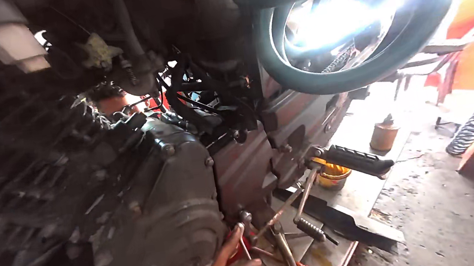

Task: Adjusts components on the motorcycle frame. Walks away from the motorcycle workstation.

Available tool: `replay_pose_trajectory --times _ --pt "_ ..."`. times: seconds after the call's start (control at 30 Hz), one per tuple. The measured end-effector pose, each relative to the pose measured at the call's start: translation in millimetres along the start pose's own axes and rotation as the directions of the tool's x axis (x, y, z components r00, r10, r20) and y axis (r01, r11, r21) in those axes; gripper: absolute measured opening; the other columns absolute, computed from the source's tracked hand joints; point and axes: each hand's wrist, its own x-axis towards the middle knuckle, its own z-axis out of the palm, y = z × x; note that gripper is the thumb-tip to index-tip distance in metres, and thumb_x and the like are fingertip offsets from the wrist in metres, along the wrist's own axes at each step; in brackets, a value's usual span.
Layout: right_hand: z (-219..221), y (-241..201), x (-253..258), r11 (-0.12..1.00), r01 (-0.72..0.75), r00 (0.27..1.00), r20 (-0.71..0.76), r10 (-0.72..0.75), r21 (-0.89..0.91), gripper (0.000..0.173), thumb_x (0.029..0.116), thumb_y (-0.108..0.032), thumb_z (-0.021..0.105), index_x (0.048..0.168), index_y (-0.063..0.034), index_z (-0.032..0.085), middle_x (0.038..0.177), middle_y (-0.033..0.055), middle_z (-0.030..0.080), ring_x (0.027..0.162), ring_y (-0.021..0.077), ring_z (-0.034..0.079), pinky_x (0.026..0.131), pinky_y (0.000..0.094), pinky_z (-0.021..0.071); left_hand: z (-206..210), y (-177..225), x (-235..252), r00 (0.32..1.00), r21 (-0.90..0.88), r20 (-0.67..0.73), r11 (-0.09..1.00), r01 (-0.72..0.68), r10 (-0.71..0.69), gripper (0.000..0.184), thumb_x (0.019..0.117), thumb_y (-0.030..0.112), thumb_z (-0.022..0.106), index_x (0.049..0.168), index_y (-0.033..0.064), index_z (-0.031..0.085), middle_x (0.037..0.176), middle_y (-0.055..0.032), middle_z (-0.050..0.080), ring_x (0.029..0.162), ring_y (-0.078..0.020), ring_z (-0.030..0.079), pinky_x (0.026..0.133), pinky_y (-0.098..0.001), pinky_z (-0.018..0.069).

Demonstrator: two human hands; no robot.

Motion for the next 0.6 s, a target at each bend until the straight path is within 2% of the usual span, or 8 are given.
replay_pose_trajectory --times 0.07,0.2,0.23,0.3,0.37,0.43,0.5,0.6 --pt "10 6 3 0.998 0.046 0.996 -0.070 -0.049 -0.046 0.033 0.1062 -0.022 0.047 0.103 0.0031 0.068 0.081 0.0131 0.070 0.071 0.0250 0.069 0.066 0.0405 0.0566 0 -2 2 1.000 0.013 -0.009 1.000 -0.009 0.009 0.064 0.0860 0.061 0.072 0.119 0.0062 0.075 0.155 -0.0203 0.046 0.064 -0.0036 0.060 0.050 -0.0212 0.0504" --pt "40 20 2 0.986 0.101 0.959 -0.251 -0.133 -0.136 0.024 0.1001 -0.017 0.056 0.097 0.0034 0.069 0.082 0.0110 0.072 0.075 0.0229 0.072 0.075 0.0385 0.0603 2 3 -1 1.000 0.117 -0.004 0.993 -0.023 0.023 0.061 0.0869 0.058 0.070 0.117 0.0052 0.076 0.153 -0.0232 0.047 0.088 -0.0107 0.069 0.067 -0.0258 0.0589" --pt "41 19 5 0.987 0.095 0.958 -0.259 -0.126 -0.129 0.024 0.1000 -0.017 0.057 0.097 0.0035 0.069 0.083 0.0111 0.073 0.076 0.0230 0.072 0.075 0.0386 0.0604 -1 4 1 1.000 0.123 0.014 0.992 -0.018 0.016 0.063 0.0865 0.059 0.071 0.119 0.0048 0.075 0.153 -0.0238 0.046 0.087 -0.0109 0.069 0.066 -0.0265 0.0594" --pt "41 13 3 0.988 0.055 0.960 -0.266 -0.092 -0.145 0.022 0.0980 -0.018 0.057 0.096 0.0007 0.069 0.081 0.0090 0.072 0.074 0.0208 0.071 0.073 0.0356 0.0592 -1 6 -1 1.000 0.083 0.016 0.996 0.017 -0.018 0.062 0.0857 0.056 0.074 0.121 0.0049 0.074 0.154 -0.0218 0.045 0.068 -0.0060 0.064 0.052 -0.0239 0.0546" --pt "41 12 3 0.986 0.040 0.956 -0.279 -0.085 -0.164 0.022 0.0978 -0.019 0.056 0.095 -0.0014 0.070 0.079 0.0074 0.071 0.072 0.0191 0.070 0.070 0.0333 0.0584 0 4 -2 1.000 0.032 -0.002 0.999 0.030 -0.030 0.062 0.0863 0.055 0.075 0.122 0.0045 0.074 0.155 -0.0187 0.045 0.060 -0.0040 0.061 0.048 -0.0235 0.0539" --pt "43 14 3 0.985 0.051 0.952 -0.289 -0.098 -0.167 0.024 0.0996 -0.021 0.055 0.095 -0.0021 0.070 0.079 0.0069 0.071 0.073 0.0183 0.070 0.071 0.0323 0.0580 2 2 -2 0.999 0.033 -0.028 0.999 0.016 -0.015 0.063 0.0869 0.057 0.074 0.121 0.0040 0.074 0.154 -0.0187 0.047 0.062 -0.0040 0.063 0.049 -0.0230 0.0543" --pt "53 21 8 0.987 0.082 0.941 -0.316 -0.123 -0.140 0.026 0.1003 -0.023 0.056 0.097 -0.0012 0.069 0.081 0.0074 0.071 0.075 0.0186 0.070 0.074 0.0334 0.0591 3 0 0 0.999 0.070 -0.048 0.998 -0.010 0.014 0.060 0.0871 0.055 0.073 0.119 0.0040 0.075 0.153 -0.0201 0.048 0.074 -0.0058 0.067 0.055 -0.0229 0.0572" --pt "75 32 12 0.994 0.088 0.926 -0.361 -0.106 -0.067 0.028 0.0984 -0.027 0.059 0.100 -0.0008 0.068 0.079 0.0067 0.070 0.071 0.0176 0.069 0.069 0.0353 0.0595 6 -4 0 0.994 0.171 -0.091 0.984 -0.040 0.056 0.064 0.0861 0.064 0.070 0.116 0.0083 0.076 0.148 -0.0162 0.054 0.081 -0.0066 0.068 0.060 -0.0233 0.0584"
